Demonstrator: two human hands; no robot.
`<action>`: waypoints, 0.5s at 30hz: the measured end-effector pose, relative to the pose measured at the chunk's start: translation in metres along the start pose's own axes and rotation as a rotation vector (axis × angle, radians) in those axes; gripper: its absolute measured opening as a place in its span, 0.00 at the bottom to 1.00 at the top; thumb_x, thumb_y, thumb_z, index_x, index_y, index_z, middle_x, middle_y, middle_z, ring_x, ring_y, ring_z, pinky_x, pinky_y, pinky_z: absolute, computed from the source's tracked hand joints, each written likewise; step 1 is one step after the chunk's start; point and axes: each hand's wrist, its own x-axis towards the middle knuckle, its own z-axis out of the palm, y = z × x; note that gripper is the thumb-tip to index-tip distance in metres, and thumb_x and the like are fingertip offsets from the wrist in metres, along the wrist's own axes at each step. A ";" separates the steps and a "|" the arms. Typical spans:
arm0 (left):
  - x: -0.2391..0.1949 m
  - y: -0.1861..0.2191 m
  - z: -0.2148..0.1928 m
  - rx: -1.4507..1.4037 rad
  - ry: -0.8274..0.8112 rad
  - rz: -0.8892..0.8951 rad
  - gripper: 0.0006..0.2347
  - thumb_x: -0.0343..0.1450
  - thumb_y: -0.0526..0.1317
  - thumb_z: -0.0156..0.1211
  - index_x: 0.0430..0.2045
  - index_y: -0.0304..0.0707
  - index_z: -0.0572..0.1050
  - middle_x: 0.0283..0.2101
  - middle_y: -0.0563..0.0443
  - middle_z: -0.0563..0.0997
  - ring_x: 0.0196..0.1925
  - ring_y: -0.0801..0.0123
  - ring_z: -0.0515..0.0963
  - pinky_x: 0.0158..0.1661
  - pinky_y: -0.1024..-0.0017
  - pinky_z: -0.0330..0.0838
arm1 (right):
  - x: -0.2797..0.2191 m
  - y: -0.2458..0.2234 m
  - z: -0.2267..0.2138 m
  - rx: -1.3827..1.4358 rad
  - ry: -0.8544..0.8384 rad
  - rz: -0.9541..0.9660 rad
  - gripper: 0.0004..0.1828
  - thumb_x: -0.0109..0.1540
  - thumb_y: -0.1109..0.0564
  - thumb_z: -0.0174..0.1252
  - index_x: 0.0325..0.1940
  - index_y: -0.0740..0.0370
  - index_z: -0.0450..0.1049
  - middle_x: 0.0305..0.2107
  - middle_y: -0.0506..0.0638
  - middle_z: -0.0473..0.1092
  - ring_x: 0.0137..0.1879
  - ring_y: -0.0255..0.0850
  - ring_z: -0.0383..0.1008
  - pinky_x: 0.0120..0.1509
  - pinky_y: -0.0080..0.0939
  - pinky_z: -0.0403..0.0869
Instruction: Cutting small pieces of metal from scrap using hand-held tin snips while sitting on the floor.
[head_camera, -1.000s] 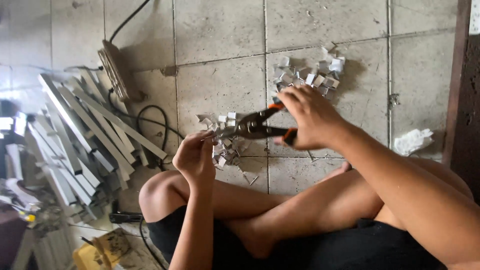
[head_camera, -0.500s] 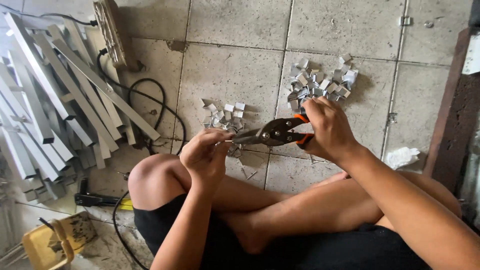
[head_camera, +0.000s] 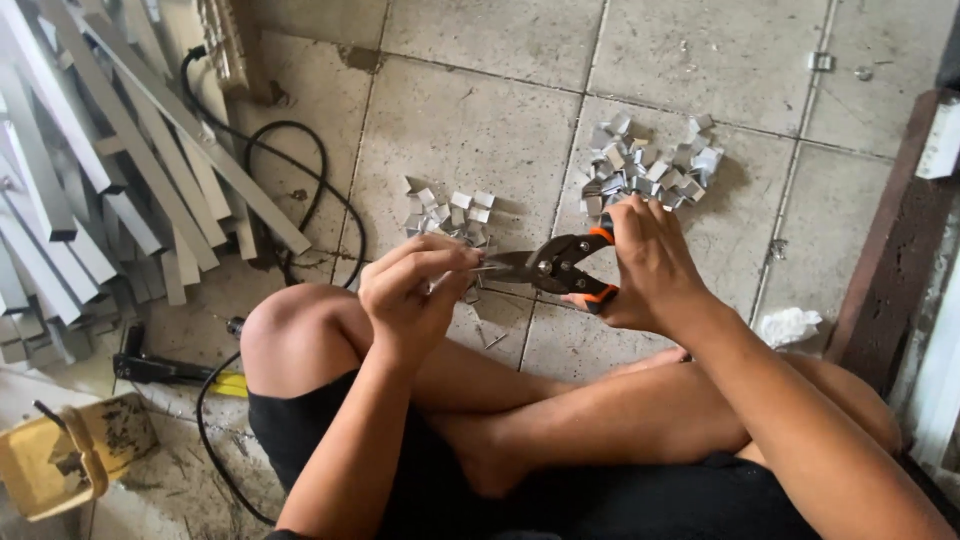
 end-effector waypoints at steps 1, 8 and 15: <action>0.000 0.000 -0.001 0.003 0.002 0.000 0.05 0.63 0.20 0.66 0.24 0.26 0.81 0.25 0.40 0.82 0.27 0.55 0.83 0.32 0.63 0.79 | 0.002 -0.003 0.000 0.001 -0.001 -0.003 0.43 0.39 0.43 0.73 0.50 0.64 0.64 0.38 0.56 0.65 0.46 0.55 0.67 0.53 0.56 0.66; 0.001 0.004 -0.001 -0.054 -0.010 -0.027 0.04 0.64 0.21 0.66 0.26 0.26 0.81 0.25 0.38 0.82 0.27 0.55 0.83 0.32 0.63 0.79 | -0.005 -0.004 0.007 0.000 -0.040 0.034 0.36 0.36 0.57 0.68 0.47 0.63 0.66 0.31 0.53 0.67 0.42 0.52 0.68 0.51 0.50 0.66; -0.008 -0.001 -0.002 -0.110 -0.031 -0.063 0.04 0.65 0.21 0.66 0.25 0.25 0.81 0.26 0.38 0.83 0.28 0.55 0.84 0.33 0.63 0.80 | -0.013 0.022 0.035 -0.014 0.012 -0.017 0.36 0.33 0.62 0.61 0.46 0.61 0.66 0.29 0.52 0.69 0.42 0.51 0.70 0.50 0.50 0.68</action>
